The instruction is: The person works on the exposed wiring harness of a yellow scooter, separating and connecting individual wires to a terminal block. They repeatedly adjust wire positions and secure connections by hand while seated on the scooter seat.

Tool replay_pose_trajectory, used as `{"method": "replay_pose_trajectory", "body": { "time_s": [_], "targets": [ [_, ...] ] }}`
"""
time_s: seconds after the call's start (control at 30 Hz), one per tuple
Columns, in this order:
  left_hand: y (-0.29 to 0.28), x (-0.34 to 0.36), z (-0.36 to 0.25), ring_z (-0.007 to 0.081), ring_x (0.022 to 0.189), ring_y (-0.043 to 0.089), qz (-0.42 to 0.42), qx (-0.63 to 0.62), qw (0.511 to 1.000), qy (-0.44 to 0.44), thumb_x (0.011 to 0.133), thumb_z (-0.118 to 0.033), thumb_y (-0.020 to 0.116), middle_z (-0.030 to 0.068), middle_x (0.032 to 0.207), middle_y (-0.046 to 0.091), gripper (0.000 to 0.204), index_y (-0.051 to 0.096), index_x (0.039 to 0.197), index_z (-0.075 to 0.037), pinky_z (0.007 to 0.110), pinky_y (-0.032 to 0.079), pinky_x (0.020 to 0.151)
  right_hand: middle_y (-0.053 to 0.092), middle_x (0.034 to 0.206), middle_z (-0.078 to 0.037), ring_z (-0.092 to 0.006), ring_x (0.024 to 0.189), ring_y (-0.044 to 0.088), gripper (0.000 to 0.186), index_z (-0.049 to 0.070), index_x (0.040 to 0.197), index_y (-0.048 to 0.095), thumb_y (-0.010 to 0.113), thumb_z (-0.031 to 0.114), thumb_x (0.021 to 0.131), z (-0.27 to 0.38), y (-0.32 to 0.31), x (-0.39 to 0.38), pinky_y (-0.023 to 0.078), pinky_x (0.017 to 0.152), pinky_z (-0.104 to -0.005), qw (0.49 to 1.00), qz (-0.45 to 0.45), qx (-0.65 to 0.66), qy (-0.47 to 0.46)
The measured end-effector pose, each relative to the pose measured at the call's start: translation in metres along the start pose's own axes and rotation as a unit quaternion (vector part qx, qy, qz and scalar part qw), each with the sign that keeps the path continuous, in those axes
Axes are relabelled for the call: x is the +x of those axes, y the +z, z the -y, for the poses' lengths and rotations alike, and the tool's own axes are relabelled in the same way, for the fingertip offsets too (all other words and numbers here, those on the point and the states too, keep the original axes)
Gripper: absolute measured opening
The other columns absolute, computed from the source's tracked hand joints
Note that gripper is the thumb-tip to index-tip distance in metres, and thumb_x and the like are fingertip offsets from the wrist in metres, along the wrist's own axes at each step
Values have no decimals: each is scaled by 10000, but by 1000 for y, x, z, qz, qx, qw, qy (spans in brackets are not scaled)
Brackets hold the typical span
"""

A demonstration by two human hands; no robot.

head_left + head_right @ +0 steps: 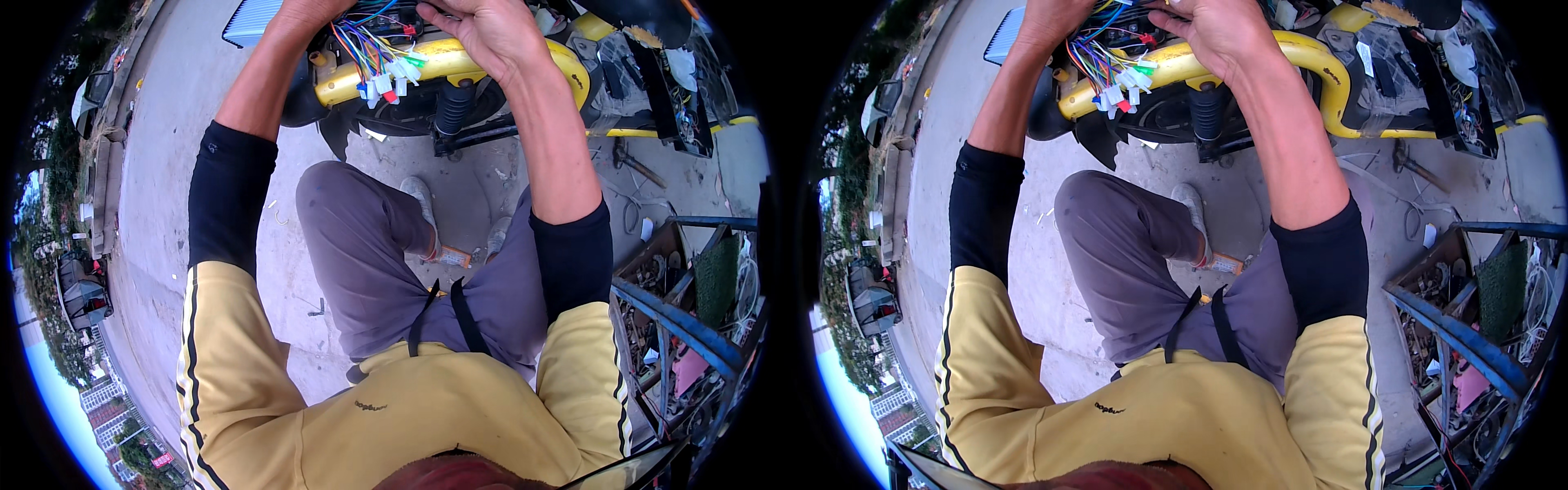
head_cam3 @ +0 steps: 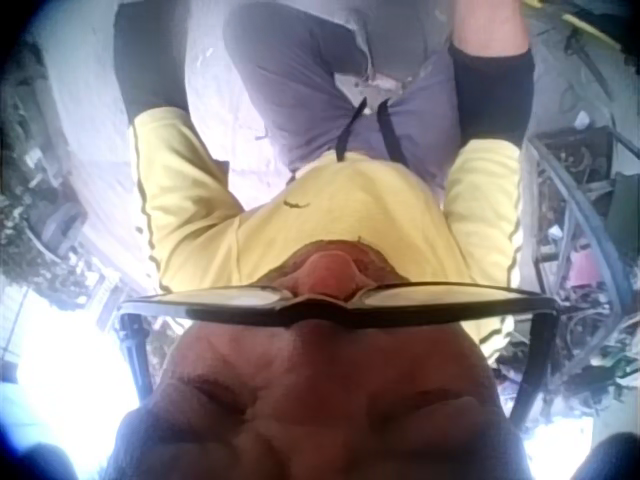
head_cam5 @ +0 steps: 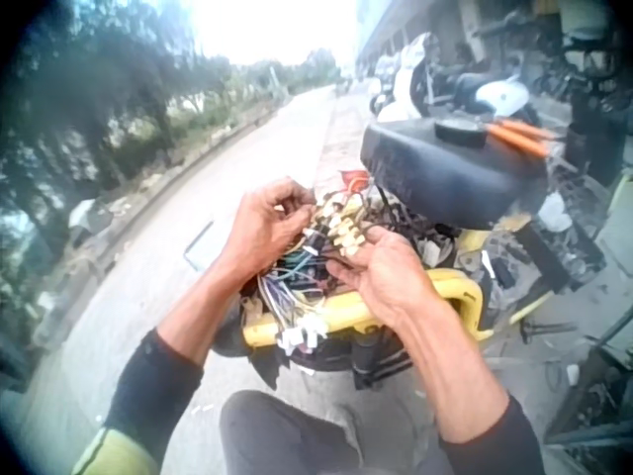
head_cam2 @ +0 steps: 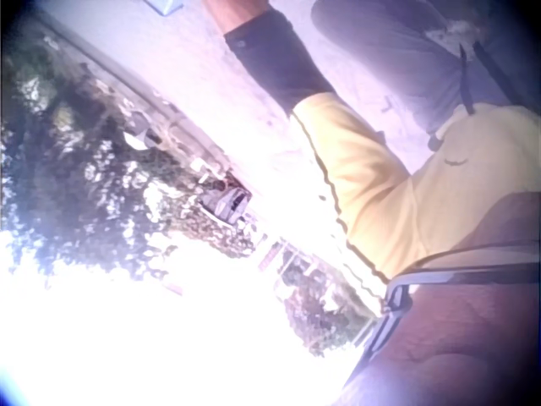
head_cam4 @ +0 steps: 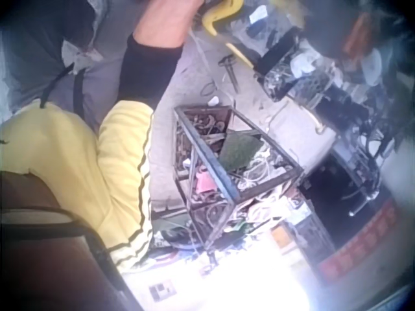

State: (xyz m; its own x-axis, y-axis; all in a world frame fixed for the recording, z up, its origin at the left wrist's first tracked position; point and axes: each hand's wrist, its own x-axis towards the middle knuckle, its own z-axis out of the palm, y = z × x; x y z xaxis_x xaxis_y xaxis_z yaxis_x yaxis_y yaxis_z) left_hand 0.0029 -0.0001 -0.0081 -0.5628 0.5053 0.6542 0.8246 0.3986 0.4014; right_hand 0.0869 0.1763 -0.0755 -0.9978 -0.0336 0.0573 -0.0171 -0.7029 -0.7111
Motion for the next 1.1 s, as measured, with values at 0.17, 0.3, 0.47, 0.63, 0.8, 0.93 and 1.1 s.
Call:
{"method": "replay_pose_trajectory", "body": {
  "time_s": [0.17,0.3,0.47,0.63,0.8,0.93,1.1],
  "targets": [
    [3,-2,-6,84,699,554,-8,-40,998,-38,893,-33,735,23,756,672,58,735,941,0,279,476,645,713,1205,-79,-196,1079,687,270,23,1263,627,530,-47,1021,1,-2,-4,566,952,-381,1000,-7,-9,-13],
    [1,-1,-5,90,705,563,-5,-3,1000,-23,892,-36,744,32,767,686,68,740,951,-2,280,481,651,708,1212,-94,-202,1077,689,278,13,1260,616,537,-59,1004,2,2,-2,571,951,-388,1000,-6,-9,-19],
    [1,-1,-5,97,713,570,-9,14,1000,-6,893,-35,744,42,778,695,91,750,977,-1,282,487,661,708,1207,-99,-201,1066,691,278,10,1253,618,541,-66,997,1,1,-2,578,932,-382,1000,-10,-7,-22],
    [-1,-2,-6,104,717,577,-12,11,1000,13,900,-32,741,52,803,708,94,751,988,0,286,495,669,709,1191,-93,-196,1052,690,272,14,1248,621,547,-63,998,0,0,-1,574,935,-383,1000,8,2,-27],
    [-2,-1,-15,107,721,585,-6,-21,1000,-13,903,-33,732,59,812,712,104,746,1000,0,287,498,670,708,1175,-83,-193,1041,689,275,22,1251,623,553,-62,998,2,-1,-2,569,941,-388,1000,0,-5,-21],
    [0,-2,-6,108,725,594,-15,-13,1000,2,899,-45,708,61,801,705,100,733,981,6,289,501,673,709,1174,-79,-192,1042,688,283,28,1258,623,557,-62,998,2,2,-4,564,949,-389,1000,-4,-5,-18],
    [-2,-1,-9,116,716,601,-19,-9,1000,-1,910,-82,685,69,767,688,119,709,962,22,294,506,674,708,1201,-82,-194,1055,687,292,33,1275,617,554,-57,1004,2,0,-3,561,954,-391,1000,0,-6,-15]
  ]
}}
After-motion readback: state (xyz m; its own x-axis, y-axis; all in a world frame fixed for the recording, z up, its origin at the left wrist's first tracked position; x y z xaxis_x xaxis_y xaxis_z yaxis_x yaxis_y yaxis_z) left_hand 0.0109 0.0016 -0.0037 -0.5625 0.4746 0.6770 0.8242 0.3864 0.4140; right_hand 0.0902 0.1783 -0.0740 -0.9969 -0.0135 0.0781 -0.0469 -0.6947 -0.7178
